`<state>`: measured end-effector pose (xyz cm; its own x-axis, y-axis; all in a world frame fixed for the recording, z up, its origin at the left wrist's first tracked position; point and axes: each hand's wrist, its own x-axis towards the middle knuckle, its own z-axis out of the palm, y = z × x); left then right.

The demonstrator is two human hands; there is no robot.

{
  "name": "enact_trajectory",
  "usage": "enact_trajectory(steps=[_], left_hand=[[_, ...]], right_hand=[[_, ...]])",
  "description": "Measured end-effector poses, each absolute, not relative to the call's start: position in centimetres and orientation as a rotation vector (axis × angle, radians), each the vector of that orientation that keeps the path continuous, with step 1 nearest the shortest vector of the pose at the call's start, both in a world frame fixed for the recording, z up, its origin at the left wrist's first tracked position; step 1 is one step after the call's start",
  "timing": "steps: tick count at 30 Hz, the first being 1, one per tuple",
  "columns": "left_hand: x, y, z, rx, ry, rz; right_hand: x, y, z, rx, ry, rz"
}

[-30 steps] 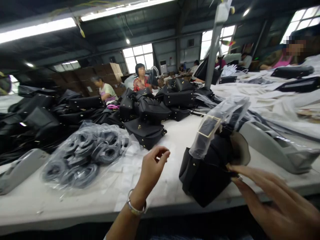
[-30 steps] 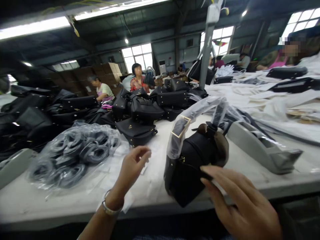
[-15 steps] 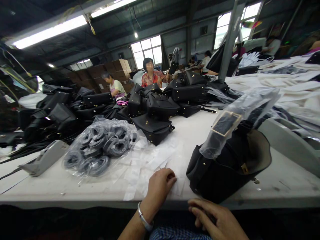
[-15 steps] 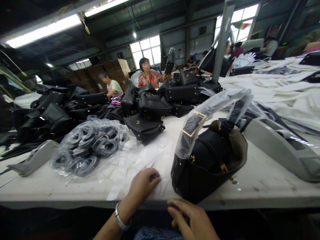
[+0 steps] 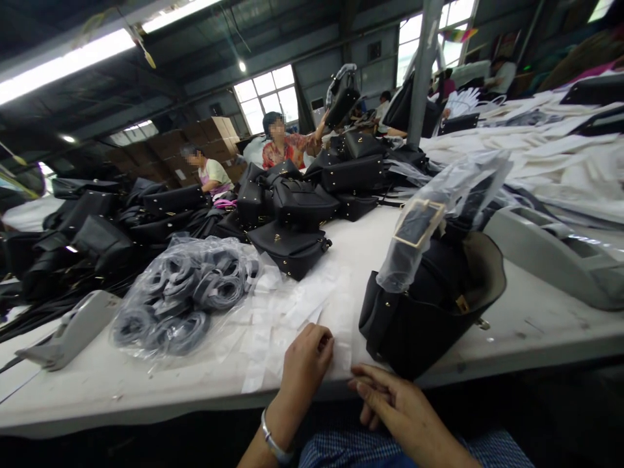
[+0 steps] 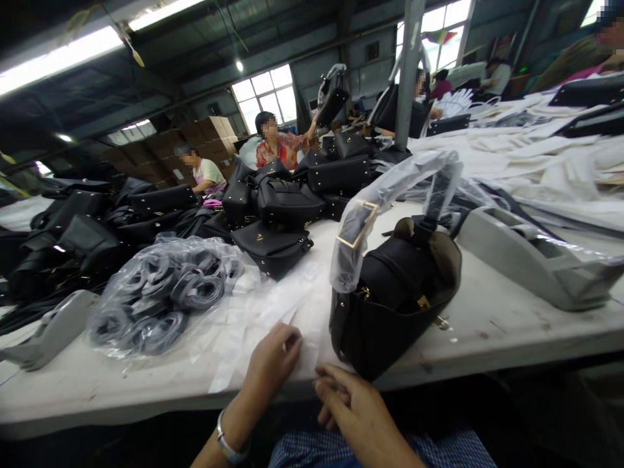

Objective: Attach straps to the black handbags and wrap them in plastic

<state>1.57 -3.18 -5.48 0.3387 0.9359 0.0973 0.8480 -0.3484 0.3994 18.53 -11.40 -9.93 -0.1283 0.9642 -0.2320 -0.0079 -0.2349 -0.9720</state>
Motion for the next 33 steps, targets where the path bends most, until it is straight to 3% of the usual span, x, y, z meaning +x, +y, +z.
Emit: enact_trajectory(steps=[4,9,19,24,33], left_hand=[[0.5,-5.7,-5.3,2.222,1.437,0.72],[-0.2,-8.9,-5.7,2.061,1.291,0.77],[1.3,-7.8,-5.7,1.012,1.253,0.919],[1.8,-7.7,-5.5,0.993,1.214,0.951],[1.8,-7.6,-5.3,1.132,1.209,0.921]], right_hand=[[17.9,-11.0,-9.5,-1.232,-1.023,1.567],[17.0,-10.6,-9.1,-1.243,-0.928,1.483],[17.9,-12.3,-10.0,-1.209,-1.539,1.083],[21.7,-14.0,-8.9,-1.405,-1.449,0.726],[19.5,-13.4,-5.9,-1.472,-0.954,1.336]])
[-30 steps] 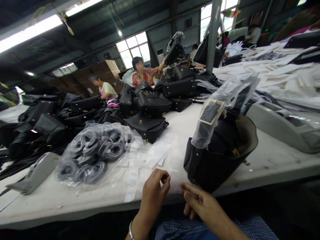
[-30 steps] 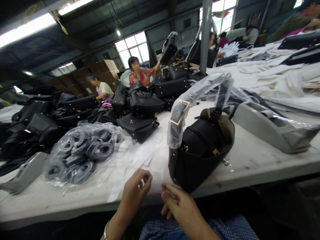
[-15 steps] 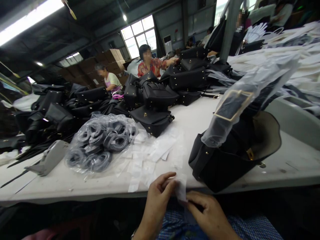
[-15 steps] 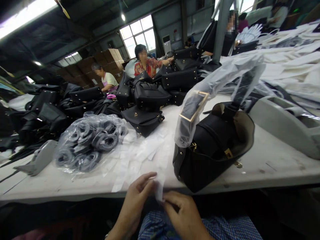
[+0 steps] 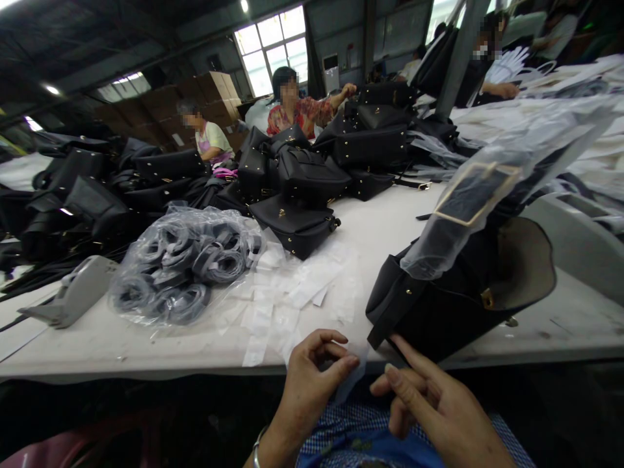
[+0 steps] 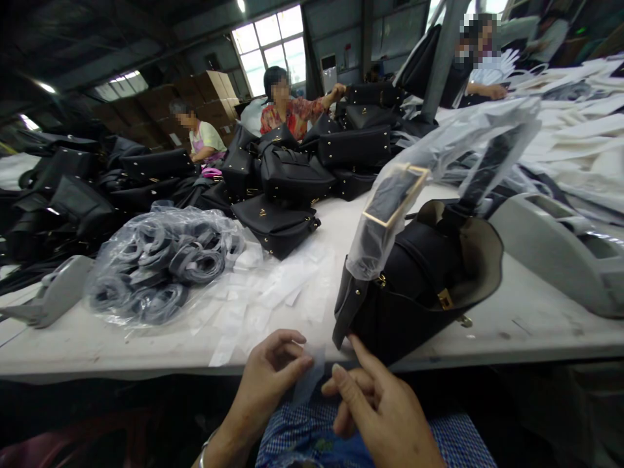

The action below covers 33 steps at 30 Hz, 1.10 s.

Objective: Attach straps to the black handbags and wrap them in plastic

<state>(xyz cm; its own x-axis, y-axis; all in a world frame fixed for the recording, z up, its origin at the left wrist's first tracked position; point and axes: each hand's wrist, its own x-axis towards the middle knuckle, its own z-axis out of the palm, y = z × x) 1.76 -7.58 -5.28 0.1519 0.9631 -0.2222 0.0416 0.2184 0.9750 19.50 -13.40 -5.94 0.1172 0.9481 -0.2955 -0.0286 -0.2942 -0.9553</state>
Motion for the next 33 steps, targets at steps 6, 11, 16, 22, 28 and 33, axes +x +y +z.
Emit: enact_trajectory(steps=[6,11,16,22,28,33], left_hand=[[0.8,-7.9,-5.9,1.142,1.093,0.9],[-0.7,-8.4,-6.2,1.077,1.061,0.9],[-2.2,-8.7,-5.9,1.041,1.131,0.873],[-2.6,-9.1,-6.0,0.991,1.174,0.87],[-2.3,-9.3,-5.4,0.97,1.162,0.852],[-2.0,-9.2,-5.1,0.971,1.135,0.843]], right_hand=[[18.9,-11.1,-5.5,-1.571,-1.18,1.191],[19.3,-10.8,-4.1,-1.596,-1.366,0.823],[19.5,-11.3,-4.5,-1.578,-1.336,0.846],[19.2,-11.4,-5.0,-1.544,-1.192,0.942],[18.7,-11.3,-5.1,-1.52,-1.127,1.047],[18.8,-11.2,-5.0,-1.524,-1.127,1.049]])
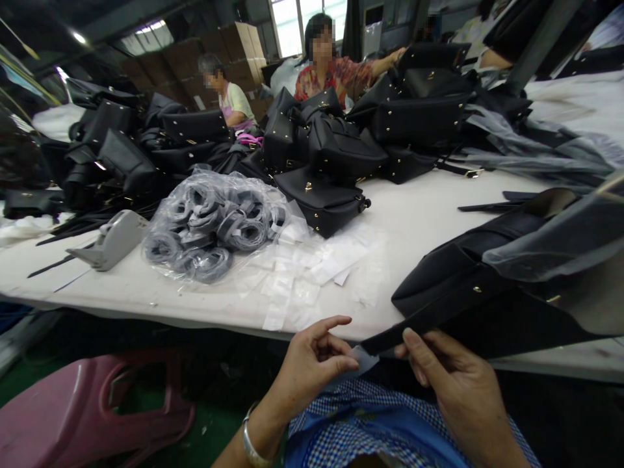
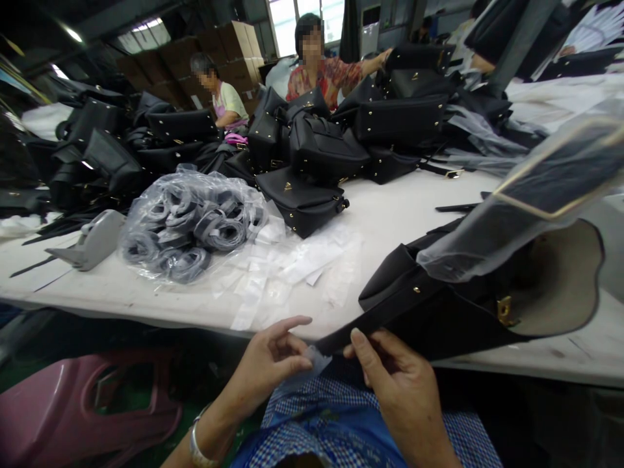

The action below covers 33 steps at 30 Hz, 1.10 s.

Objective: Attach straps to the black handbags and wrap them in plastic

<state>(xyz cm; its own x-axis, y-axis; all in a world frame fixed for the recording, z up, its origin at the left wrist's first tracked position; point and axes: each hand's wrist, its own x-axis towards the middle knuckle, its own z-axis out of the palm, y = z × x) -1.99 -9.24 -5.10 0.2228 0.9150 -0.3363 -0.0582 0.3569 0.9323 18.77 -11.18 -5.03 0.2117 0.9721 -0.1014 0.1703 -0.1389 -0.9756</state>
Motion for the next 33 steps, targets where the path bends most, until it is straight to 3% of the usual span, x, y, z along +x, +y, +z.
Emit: enact_trajectory(steps=[33], left_hand=[[-2.0,-9.2,-5.7,0.998,1.136,0.864]], right_hand=[[18.1,-11.4,-4.4,-1.514,-1.022,1.01]])
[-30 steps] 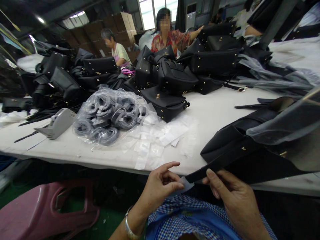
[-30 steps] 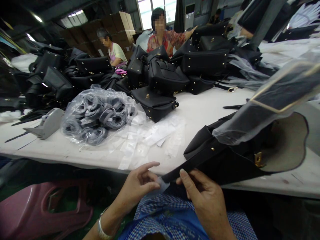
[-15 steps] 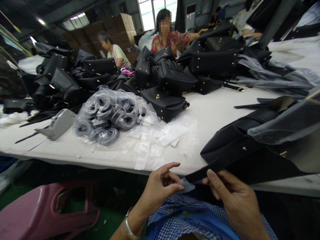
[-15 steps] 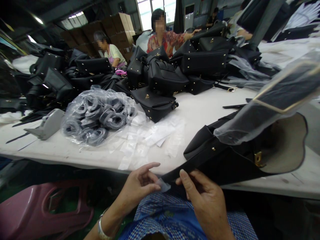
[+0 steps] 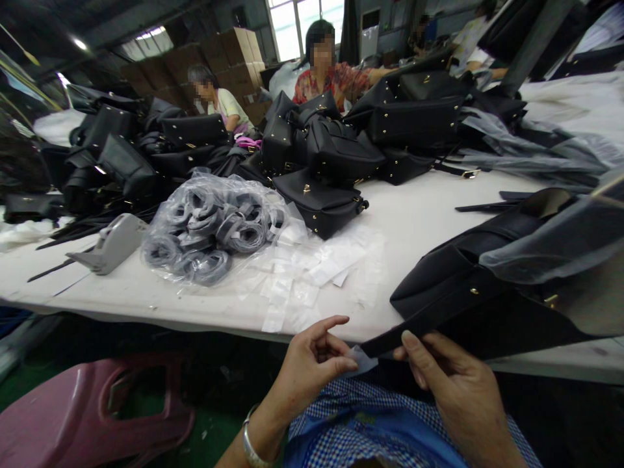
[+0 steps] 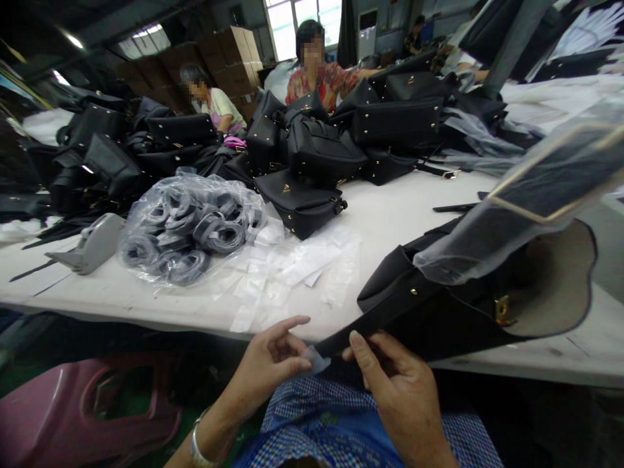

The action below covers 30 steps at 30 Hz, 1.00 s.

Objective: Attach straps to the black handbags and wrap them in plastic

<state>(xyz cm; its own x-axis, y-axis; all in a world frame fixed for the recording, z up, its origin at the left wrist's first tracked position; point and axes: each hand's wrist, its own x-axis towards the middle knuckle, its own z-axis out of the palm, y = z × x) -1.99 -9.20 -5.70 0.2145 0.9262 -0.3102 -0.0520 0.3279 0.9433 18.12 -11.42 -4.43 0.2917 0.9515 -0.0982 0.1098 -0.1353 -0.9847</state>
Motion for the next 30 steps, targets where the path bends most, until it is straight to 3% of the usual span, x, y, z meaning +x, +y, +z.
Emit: enact_trajectory(steps=[14,30], left_hand=[[2.6,-6.9,-4.0,0.914,1.032,0.978],[9.4,-1.9,-0.8,1.059,0.781,1.039]], right_hand=[[20.0,-11.1,-5.1,-1.52,-1.185,1.02],[20.2,-9.2,-3.0,-1.297,-0.743,1.179]])
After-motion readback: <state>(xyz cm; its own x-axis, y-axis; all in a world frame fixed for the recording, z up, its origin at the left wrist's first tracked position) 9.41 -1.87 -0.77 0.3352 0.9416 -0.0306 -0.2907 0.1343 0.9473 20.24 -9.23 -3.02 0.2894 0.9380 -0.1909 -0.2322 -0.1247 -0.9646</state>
